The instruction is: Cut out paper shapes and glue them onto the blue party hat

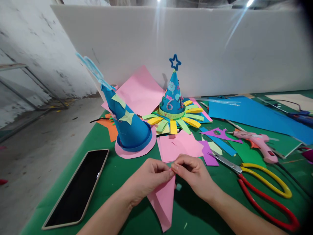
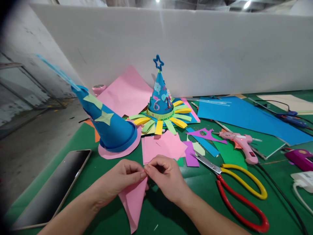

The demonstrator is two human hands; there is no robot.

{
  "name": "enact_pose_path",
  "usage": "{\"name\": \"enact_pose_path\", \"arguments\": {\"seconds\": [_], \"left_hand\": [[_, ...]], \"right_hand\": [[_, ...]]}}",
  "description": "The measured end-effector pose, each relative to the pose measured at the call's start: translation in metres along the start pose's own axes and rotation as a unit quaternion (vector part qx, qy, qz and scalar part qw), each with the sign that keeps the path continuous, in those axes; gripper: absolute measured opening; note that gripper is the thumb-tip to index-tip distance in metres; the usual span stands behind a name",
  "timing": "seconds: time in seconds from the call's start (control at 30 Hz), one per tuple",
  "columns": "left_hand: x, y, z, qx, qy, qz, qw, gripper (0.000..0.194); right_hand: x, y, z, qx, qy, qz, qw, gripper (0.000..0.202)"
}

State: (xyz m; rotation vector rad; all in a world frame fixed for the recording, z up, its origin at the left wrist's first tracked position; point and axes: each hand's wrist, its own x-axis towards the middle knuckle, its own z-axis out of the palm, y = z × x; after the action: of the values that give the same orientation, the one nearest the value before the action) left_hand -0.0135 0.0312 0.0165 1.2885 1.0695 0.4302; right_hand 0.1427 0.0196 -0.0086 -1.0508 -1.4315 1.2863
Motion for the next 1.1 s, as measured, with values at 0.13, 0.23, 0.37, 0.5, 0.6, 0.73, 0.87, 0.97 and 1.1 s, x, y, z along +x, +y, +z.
{"name": "enact_pose_path", "arguments": {"seconds": [0.13,0.23,0.37,0.5,0.6,0.73,0.87,0.97,1.1], "left_hand": [[0.0,-0.001,0.0,0.01,-0.008,0.005,1.0,0.041],[-0.001,-0.003,0.0,0.02,-0.001,0.019,1.0,0.038],[-0.003,-0.005,0.003,0.031,0.023,0.035,0.999,0.034],[-0.005,-0.007,0.006,0.024,0.041,0.051,0.998,0.033],[-0.005,-0.005,0.008,0.012,0.051,0.051,0.997,0.032],[-0.005,-0.004,0.01,-0.006,0.055,0.037,0.998,0.033],[-0.004,-0.005,0.012,-0.034,0.064,0.014,0.997,0.032],[-0.003,-0.008,0.013,-0.04,0.085,0.017,0.995,0.032],[-0.002,-0.009,0.014,-0.016,0.102,0.037,0.994,0.033]], "right_hand": [[0.0,0.0,0.0,0.001,0.009,0.003,1.0,0.016],[0.001,0.0,0.001,0.0,0.009,0.009,1.0,0.017],[0.001,0.002,0.003,0.005,-0.008,0.036,0.999,0.014],[0.0,0.003,0.004,0.017,-0.001,0.047,0.999,0.014],[-0.001,0.002,0.004,0.022,-0.004,0.041,0.999,0.016],[0.0,0.002,0.004,0.017,-0.001,0.04,0.999,0.021],[0.001,0.002,0.004,0.001,-0.009,0.056,0.998,0.034],[0.001,0.001,0.005,0.013,-0.022,0.057,0.998,0.03],[0.001,0.003,0.007,0.04,-0.005,0.065,0.997,0.015]]}}
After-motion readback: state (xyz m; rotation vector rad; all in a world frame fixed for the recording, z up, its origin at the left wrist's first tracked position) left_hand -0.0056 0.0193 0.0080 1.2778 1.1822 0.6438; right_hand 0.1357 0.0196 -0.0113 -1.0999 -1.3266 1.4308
